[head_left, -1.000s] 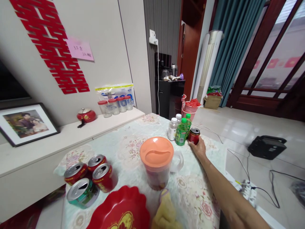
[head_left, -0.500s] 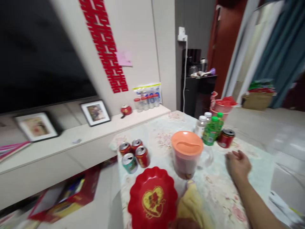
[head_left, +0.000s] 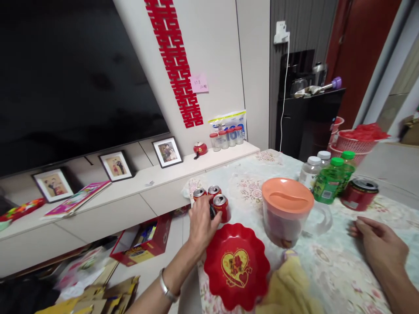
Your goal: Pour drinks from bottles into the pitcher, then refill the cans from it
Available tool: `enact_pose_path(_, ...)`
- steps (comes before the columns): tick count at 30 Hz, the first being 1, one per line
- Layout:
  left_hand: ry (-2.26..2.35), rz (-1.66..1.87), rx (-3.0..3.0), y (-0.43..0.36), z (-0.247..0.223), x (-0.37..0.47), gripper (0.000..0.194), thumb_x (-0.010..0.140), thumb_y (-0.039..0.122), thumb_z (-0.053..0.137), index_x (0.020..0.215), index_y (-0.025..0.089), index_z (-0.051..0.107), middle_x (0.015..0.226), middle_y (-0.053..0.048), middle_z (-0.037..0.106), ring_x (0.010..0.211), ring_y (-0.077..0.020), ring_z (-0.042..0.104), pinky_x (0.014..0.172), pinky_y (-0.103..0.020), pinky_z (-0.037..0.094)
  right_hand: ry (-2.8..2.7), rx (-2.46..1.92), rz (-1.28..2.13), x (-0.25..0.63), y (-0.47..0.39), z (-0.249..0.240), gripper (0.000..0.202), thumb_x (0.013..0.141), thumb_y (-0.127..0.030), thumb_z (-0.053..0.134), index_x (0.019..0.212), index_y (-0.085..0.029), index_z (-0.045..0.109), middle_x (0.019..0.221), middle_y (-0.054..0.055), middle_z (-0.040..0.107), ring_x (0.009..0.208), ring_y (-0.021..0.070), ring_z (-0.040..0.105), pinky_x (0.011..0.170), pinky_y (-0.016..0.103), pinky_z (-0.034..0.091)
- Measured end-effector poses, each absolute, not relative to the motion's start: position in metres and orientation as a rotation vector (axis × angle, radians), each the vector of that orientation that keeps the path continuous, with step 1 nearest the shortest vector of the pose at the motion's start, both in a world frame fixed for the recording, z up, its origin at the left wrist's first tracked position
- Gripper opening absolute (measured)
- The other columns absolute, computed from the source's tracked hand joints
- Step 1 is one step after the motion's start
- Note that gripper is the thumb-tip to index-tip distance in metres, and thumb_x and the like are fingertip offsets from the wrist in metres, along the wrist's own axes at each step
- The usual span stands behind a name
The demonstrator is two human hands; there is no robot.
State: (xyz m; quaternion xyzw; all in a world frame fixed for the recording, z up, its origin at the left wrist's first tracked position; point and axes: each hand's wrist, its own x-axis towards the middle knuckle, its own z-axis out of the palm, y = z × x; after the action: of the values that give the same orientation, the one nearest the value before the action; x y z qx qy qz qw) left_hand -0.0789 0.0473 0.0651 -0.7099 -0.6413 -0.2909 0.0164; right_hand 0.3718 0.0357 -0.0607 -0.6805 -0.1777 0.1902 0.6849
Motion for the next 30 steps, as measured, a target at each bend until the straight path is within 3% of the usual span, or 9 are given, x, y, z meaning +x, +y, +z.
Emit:
enact_pose_path(6, -2.211, -0.458, -2.053, 0.070, 0.061, -0.063, 0.055, 0.091, 0.043, 0.063, 0.136, 0.014, 0.052, 0.133, -0.019, 0.063, 0.126, -0.0400, 0.055, 0.099, -0.056, 0.042, -0.473, -1.558, 0.428, 0.379, 0.038, -0.069, 0.032, 0.052, -0.041, 0.079, 0.080, -0.029, 0.071, 0.067, 0.006, 0.070, 0.056, 0.0252, 0.064, 0.065, 0.049, 0.055)
enact_pose_path(11, -2.180, -0.368, -2.006, 0.082, 0.051, -0.052, 0.046, 0.091, 0.043, 0.062, 0.125, 0.013, 0.059, 0.123, -0.020, 0.068, 0.119, -0.0412, 0.057, 0.096, -0.055, 0.041, -0.509, -1.586, 0.413, 0.383, 0.039, -0.074, 0.031, 0.053, -0.043, 0.079, 0.081, -0.030, 0.073, 0.067, 0.006, 0.070, 0.056, 0.0266, 0.065, 0.063, 0.050, 0.055)
enact_pose_path(16, -2.147, -0.403, -1.980, 0.086, 0.043, -0.049, 0.043, 0.088, 0.041, 0.065, 0.122, 0.014, 0.060, 0.118, -0.018, 0.069, 0.114, -0.0394, 0.059, 0.094, -0.053, 0.042, -0.516, -1.577, 0.418, 0.380, 0.040, -0.072, 0.033, 0.052, -0.044, 0.080, 0.081, -0.030, 0.073, 0.067, 0.006, 0.070, 0.057, 0.0256, 0.064, 0.064, 0.049, 0.054)
enact_pose_path(21, -2.151, -0.589, -1.969, 0.077, 0.071, -0.047, 0.049, 0.088, 0.040, 0.068, 0.130, 0.019, 0.057, 0.123, -0.016, 0.068, 0.120, -0.0368, 0.058, 0.099, -0.051, 0.042, -0.502, -1.568, 0.424, 0.382, 0.041, -0.074, 0.039, 0.051, -0.041, 0.081, 0.086, -0.026, 0.074, 0.066, 0.005, 0.070, 0.056, 0.0230, 0.063, 0.064, 0.046, 0.053)
enact_pose_path(26, -2.062, -0.826, -2.201, 0.050, 0.096, -0.050, 0.048, 0.081, 0.036, 0.075, 0.124, 0.021, 0.059, 0.119, -0.010, 0.068, 0.118, -0.0345, 0.061, 0.098, -0.049, 0.046, -0.486, -1.552, 0.423, 0.383, 0.043, -0.077, 0.040, 0.055, -0.038, 0.081, 0.090, -0.021, 0.074, 0.065, 0.002, 0.069, 0.056, 0.0187, 0.062, 0.064, 0.040, 0.053)
enact_pose_path(30, -1.997, -0.887, -2.435, 0.019, 0.078, -0.050, 0.048, 0.076, 0.031, 0.078, 0.119, 0.021, 0.059, 0.114, -0.008, 0.068, 0.112, -0.0322, 0.063, 0.096, -0.047, 0.048, -0.482, -1.523, 0.430, 0.382, 0.044, -0.078, 0.034, 0.062, -0.030, 0.081, 0.092, -0.017, 0.074, 0.066, 0.000, 0.069, 0.055, 0.0154, 0.061, 0.061, 0.035, 0.052)
